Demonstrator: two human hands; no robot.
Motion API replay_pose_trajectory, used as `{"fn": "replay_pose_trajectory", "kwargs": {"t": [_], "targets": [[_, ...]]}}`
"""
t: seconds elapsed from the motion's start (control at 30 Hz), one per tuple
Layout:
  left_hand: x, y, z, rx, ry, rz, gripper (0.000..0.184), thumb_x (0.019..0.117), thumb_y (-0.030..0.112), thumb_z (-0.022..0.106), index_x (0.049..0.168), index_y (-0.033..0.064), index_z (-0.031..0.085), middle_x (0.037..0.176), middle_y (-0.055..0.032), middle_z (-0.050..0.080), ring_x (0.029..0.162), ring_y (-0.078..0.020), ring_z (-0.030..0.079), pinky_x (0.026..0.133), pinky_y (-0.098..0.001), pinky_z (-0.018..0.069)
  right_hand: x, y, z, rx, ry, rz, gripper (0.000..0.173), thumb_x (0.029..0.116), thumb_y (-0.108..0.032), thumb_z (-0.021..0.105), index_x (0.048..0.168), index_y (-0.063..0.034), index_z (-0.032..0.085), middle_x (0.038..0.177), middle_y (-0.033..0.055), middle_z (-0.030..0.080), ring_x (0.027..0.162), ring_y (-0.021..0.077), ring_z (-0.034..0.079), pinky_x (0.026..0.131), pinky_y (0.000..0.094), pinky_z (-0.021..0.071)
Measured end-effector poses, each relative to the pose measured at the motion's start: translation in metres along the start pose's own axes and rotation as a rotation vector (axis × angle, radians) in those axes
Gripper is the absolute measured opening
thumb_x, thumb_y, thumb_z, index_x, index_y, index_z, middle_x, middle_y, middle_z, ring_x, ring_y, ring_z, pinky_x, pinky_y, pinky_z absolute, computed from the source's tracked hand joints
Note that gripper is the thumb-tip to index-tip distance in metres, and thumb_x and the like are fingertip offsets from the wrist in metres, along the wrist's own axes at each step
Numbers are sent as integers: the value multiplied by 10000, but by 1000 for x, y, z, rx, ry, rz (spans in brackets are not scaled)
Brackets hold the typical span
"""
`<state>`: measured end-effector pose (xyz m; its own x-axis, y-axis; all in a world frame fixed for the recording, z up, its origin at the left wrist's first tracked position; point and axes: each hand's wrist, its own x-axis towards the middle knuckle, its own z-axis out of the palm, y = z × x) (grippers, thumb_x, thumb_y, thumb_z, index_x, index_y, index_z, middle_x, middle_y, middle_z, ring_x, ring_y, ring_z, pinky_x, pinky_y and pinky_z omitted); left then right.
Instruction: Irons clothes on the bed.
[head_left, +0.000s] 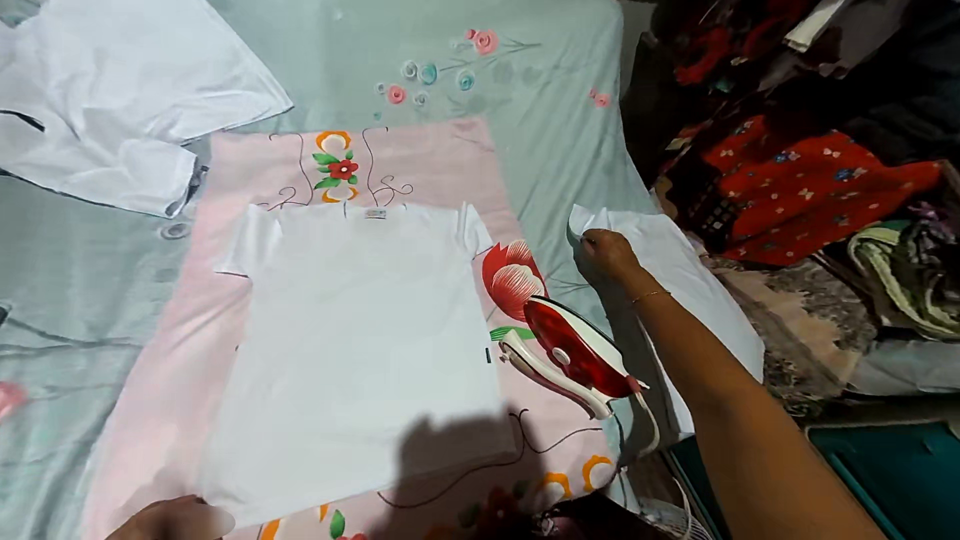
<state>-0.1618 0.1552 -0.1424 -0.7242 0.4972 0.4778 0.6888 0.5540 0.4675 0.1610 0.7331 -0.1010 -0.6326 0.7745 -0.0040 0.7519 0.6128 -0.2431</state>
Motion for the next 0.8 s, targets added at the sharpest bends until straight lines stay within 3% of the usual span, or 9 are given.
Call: {"fn": "replay_pose_trajectory", "kwargs": {"t": [0.17, 0.23, 0.33, 0.43, 0.5, 0.57, 0.67, 0.73, 0.8], "targets": [[0, 0, 1, -22, 17, -1, 220, 972, 58, 543, 910, -138, 621, 819, -238, 590, 726, -174, 540, 649, -222, 439, -26, -4, -13, 279, -192, -2, 229, 1044, -108, 588, 1145, 31, 741, 1094, 237, 731, 1039, 375, 697, 985, 557, 496], [-1, 2, -1, -34, 5, -29, 230, 978, 62, 548, 930, -151, 622, 845, -261, 596, 724, -193, 544, 649, -242, 452, -27, -8, -13, 330, -141, 42, 227, 1048, -118, 585, 1136, 27, 737, 1069, 224, 731, 1002, 347, 698, 955, 544, 509], [-2, 3, 0, -25, 29, -29, 228, 961, 62, 541, 929, -151, 618, 839, -276, 583, 714, -212, 533, 641, -256, 444, -16, -20, -20, 275, -87, 77, 251, 1057, -99, 550, 1166, 57, 713, 1092, 279, 713, 1020, 430, 686, 962, 598, 492], [-2, 4, 0, -24, 28, -41, 232, 958, 59, 538, 926, -157, 616, 840, -275, 584, 726, -213, 533, 645, -253, 442, 7, -22, -23, 202, -56, 81, 316, 1077, -67, 472, 1292, 90, 642, 1230, 326, 663, 1174, 492, 632, 1051, 622, 441], [-3, 5, 1, -32, 36, -41, 233, 958, 64, 541, 918, -154, 614, 840, -276, 584, 725, -205, 533, 640, -242, 439, 25, -26, -25, 203, -125, 194, 399, 1089, -101, 438, 1415, 113, 520, 1333, 363, 588, 1278, 511, 557, 1106, 629, 384], [-5, 3, 2, -44, 52, -33, 231, 960, 68, 547, 915, -150, 610, 851, -280, 586, 726, -195, 533, 634, -229, 437, 34, -32, -23, 268, -252, 258, 439, 1084, -124, 465, 1445, 126, 450, 1371, 383, 540, 1307, 515, 520, 1101, 640, 372], [-6, 4, 2, -36, 68, -42, 225, 965, 68, 544, 918, -141, 612, 865, -286, 589, 716, -204, 536, 629, -236, 443, 40, -52, -25, 440, -438, 175, 498, 1086, -72, 460, 1563, 16, 353, 1509, 285, 472, 1375, 416, 480, 1127, 545, 379], [-5, 5, 3, -37, 70, -36, 230, 959, 80, 534, 925, -132, 616, 860, -276, 589, 706, -216, 529, 626, -254, 442, 42, -67, -30, 457, -406, 39, 458, 1075, -42, 462, 1529, 12, 427, 1512, 257, 489, 1354, 395, 516, 1122, 520, 400], [-3, 11, 0, -48, 69, -36, 234, 936, 69, 539, 928, -146, 630, 888, -317, 623, 725, -311, 585, 666, -360, 498, 41, -90, -44, 397, -306, -116, 396, 1069, -53, 474, 1455, 12, 531, 1457, 249, 556, 1253, 407, 605, 1071, 551, 458]]}}
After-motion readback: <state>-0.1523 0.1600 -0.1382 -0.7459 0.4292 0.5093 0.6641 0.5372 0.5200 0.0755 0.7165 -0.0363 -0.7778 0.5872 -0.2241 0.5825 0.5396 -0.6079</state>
